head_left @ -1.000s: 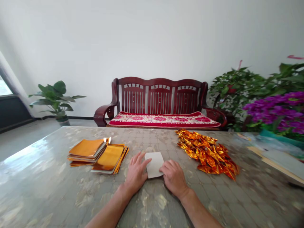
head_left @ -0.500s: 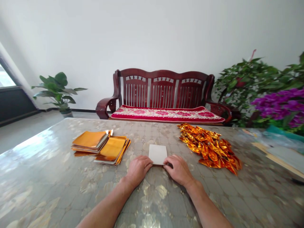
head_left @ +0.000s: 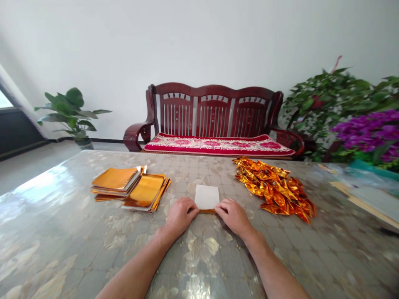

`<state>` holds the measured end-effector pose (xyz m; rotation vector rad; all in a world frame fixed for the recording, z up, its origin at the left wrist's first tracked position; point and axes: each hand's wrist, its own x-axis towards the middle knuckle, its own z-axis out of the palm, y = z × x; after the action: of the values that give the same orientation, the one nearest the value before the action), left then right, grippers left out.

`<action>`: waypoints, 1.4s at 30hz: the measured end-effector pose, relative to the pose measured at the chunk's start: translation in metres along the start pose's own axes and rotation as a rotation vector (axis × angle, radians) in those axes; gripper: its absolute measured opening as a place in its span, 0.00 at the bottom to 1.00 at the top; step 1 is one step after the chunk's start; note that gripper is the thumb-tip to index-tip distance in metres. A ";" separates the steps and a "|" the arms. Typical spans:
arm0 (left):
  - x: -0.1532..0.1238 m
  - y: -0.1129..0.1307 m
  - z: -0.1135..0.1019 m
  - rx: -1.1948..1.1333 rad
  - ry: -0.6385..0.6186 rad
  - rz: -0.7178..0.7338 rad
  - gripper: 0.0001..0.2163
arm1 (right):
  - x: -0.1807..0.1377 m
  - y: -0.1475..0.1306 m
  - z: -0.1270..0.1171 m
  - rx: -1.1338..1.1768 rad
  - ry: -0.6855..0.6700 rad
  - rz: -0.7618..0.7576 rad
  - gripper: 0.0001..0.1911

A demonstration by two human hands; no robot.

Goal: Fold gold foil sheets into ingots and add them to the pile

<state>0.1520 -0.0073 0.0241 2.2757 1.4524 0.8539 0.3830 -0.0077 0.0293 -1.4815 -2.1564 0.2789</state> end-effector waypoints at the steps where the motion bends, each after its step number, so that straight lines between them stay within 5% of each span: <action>1: 0.000 0.001 0.000 0.012 0.002 -0.013 0.09 | 0.000 0.000 0.001 0.000 0.003 0.024 0.12; 19: 0.002 0.011 -0.001 0.226 -0.005 -0.082 0.09 | 0.001 -0.006 -0.001 -0.108 0.011 0.101 0.08; 42: 0.001 0.011 0.000 0.202 0.014 -0.096 0.08 | 0.000 -0.008 -0.001 -0.115 0.012 0.098 0.09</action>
<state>0.1599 -0.0112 0.0304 2.3223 1.7082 0.7253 0.3769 -0.0105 0.0332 -1.6512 -2.1253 0.1822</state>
